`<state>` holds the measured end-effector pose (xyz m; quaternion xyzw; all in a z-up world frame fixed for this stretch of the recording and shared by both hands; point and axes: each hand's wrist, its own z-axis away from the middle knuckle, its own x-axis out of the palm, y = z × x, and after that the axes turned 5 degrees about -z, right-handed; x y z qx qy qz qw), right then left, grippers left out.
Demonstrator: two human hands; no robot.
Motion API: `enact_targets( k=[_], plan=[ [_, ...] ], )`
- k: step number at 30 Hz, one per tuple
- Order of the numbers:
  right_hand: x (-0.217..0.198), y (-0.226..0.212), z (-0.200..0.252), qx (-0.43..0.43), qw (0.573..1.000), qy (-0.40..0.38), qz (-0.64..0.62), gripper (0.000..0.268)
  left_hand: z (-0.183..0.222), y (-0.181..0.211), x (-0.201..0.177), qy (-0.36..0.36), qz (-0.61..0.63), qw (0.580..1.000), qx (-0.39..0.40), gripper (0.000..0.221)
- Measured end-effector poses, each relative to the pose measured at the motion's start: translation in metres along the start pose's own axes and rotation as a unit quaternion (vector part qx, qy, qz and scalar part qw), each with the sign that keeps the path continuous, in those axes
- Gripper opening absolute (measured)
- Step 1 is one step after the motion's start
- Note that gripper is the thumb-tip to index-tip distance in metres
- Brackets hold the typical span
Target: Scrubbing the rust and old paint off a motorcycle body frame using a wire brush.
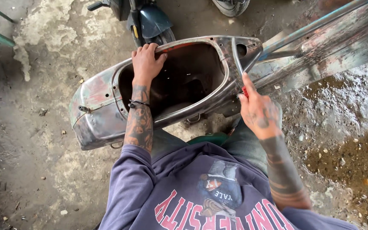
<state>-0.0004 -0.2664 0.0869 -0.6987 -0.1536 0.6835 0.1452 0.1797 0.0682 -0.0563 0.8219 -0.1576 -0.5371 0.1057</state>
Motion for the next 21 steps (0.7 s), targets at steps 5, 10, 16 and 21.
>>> enact_targets(
  k=[5, 10, 16, 21],
  plan=[
    [0.005, 0.009, 0.011, 0.027, 0.999, -0.018, 0.022, 0.066, 0.000, -0.001, 0.000, 0.005, 0.002, 1.000, 0.003, 0.036],
    [0.009, 0.013, -0.039, -0.080, 0.994, 0.052, -0.048, 0.059, 0.000, 0.002, -0.002, 0.015, 0.002, 1.000, 0.007, 0.036],
    [0.026, 0.023, -0.077, -0.112, 0.989, 0.086, -0.051, 0.061, 0.001, 0.000, 0.002, 0.012, -0.007, 1.000, -0.001, 0.035],
    [0.000, 0.001, -0.013, 0.010, 0.997, -0.009, -0.076, 0.061, -0.001, -0.003, -0.001, 0.012, 0.004, 1.000, 0.005, 0.038]
  ],
)
